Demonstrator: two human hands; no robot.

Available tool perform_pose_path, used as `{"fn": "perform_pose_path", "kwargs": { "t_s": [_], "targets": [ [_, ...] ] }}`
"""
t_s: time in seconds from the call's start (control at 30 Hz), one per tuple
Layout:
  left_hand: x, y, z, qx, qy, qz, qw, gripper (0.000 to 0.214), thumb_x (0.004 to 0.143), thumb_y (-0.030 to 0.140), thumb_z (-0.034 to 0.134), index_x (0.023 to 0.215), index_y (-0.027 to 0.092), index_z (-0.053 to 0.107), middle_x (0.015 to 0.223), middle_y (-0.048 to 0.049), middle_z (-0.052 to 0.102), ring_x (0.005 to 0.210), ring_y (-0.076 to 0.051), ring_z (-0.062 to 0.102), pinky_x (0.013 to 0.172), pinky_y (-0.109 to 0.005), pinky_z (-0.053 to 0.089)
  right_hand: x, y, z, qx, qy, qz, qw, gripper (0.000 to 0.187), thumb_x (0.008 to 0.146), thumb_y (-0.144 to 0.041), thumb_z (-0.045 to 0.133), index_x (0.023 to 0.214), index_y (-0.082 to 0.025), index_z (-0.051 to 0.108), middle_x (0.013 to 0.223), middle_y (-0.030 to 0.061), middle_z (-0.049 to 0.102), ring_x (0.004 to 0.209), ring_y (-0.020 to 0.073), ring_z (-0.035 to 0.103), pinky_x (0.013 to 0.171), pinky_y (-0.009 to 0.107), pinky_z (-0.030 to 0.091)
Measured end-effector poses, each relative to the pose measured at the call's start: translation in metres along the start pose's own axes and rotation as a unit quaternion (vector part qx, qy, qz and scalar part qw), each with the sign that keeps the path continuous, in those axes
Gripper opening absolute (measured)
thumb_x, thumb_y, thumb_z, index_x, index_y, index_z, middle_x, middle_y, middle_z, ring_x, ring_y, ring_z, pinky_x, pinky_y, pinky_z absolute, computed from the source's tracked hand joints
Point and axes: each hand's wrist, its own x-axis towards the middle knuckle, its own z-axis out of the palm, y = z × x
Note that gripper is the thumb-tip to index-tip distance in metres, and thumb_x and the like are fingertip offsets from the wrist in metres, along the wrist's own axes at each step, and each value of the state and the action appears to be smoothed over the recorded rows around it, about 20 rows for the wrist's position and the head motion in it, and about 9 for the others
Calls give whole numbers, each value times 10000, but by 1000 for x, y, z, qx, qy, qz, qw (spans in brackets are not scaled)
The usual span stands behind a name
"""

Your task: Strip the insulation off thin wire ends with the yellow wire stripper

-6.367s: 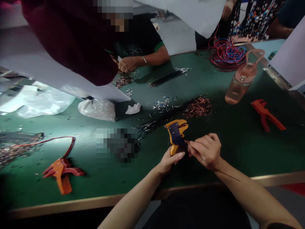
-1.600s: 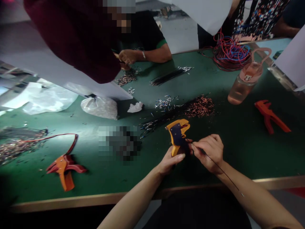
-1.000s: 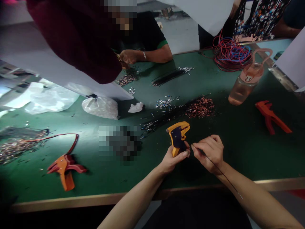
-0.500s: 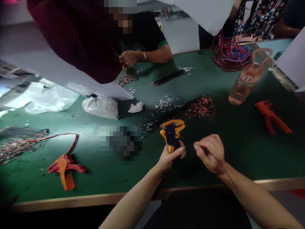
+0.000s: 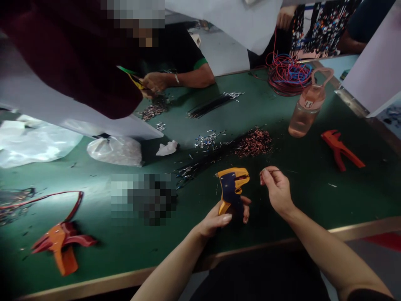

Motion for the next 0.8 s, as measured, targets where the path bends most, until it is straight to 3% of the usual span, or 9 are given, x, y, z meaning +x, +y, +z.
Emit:
{"fn": "perform_pose_path", "kwargs": {
  "t_s": [0.3, 0.8],
  "targets": [
    [0, -6, -6, 4, -8, 10, 1000, 576, 726, 472, 799, 1164, 124, 664, 863, -91, 665, 769, -207, 630, 743, -339, 472, 1, -1, 0, 23, -12, 22, 999, 242, 888, -432, 682, 801, -206, 668, 649, -11, 631, 569, 124, 570, 556, 260, 510],
    [-3, 3, 6, 42, 73, -14, 996, 496, 706, 519, 817, 979, 128, 677, 738, -41, 636, 667, -165, 582, 678, -315, 442, 1, -2, 1, 33, -23, 37, 999, 272, 877, -459, 689, 780, -207, 656, 647, -14, 615, 562, 123, 552, 553, 265, 497]
  ]
}}
